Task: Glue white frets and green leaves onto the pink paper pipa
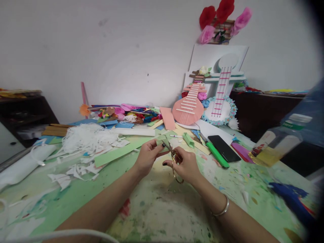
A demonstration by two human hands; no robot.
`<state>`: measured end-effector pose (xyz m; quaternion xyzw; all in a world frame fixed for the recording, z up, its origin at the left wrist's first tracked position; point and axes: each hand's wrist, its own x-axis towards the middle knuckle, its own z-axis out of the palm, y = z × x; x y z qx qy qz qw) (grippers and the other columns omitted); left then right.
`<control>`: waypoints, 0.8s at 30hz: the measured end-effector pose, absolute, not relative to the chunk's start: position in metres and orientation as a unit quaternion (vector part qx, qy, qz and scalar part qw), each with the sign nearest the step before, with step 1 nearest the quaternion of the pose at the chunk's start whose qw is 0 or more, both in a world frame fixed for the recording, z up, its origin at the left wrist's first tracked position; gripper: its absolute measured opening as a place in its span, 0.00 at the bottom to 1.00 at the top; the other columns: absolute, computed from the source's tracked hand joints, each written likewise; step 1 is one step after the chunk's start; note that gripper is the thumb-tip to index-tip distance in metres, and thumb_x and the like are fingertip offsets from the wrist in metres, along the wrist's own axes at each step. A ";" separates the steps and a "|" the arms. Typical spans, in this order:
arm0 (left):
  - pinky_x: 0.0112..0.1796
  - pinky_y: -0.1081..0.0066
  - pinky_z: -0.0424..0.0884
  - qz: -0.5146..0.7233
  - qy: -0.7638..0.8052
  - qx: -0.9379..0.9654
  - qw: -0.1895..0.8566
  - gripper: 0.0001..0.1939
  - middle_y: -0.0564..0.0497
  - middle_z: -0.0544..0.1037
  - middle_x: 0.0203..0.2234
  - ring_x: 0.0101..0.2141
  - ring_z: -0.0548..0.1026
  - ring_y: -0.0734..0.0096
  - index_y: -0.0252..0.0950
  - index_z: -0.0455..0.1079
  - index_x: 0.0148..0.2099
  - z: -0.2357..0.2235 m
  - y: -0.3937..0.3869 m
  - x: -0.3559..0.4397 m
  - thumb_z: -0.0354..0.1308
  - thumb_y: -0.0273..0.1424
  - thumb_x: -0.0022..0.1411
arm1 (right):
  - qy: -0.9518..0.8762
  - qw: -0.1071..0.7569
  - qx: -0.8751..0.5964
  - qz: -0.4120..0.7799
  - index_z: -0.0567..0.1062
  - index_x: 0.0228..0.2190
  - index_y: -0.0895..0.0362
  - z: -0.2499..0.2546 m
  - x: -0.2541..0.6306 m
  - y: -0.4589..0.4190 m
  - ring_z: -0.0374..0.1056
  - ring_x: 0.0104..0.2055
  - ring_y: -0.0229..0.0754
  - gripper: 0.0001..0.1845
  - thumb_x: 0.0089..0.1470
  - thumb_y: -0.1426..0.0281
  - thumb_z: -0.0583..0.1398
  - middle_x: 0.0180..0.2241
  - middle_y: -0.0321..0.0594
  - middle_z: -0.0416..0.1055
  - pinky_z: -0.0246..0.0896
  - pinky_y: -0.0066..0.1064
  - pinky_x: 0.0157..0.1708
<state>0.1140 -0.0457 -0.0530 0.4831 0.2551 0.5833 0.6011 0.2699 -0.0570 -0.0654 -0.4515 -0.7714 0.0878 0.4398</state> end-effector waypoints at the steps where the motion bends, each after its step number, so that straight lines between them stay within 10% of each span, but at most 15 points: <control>1: 0.46 0.61 0.71 0.583 0.254 0.481 0.603 0.10 0.48 0.79 0.37 0.38 0.76 0.67 0.33 0.74 0.40 -0.053 -0.045 0.114 0.61 0.31 0.54 | -0.771 0.439 -0.453 0.089 0.66 0.24 0.56 -0.065 0.270 -0.057 0.55 0.19 0.34 0.21 0.43 0.52 0.63 0.15 0.30 0.60 0.46 0.25 0.22; 24: 0.43 0.64 0.72 0.590 0.268 0.468 0.601 0.10 0.48 0.79 0.33 0.35 0.76 0.68 0.32 0.75 0.37 -0.052 -0.045 0.114 0.64 0.32 0.51 | -0.756 0.452 -0.468 0.077 0.69 0.20 0.57 -0.066 0.269 -0.057 0.54 0.17 0.33 0.23 0.41 0.48 0.64 0.13 0.31 0.61 0.45 0.26 0.21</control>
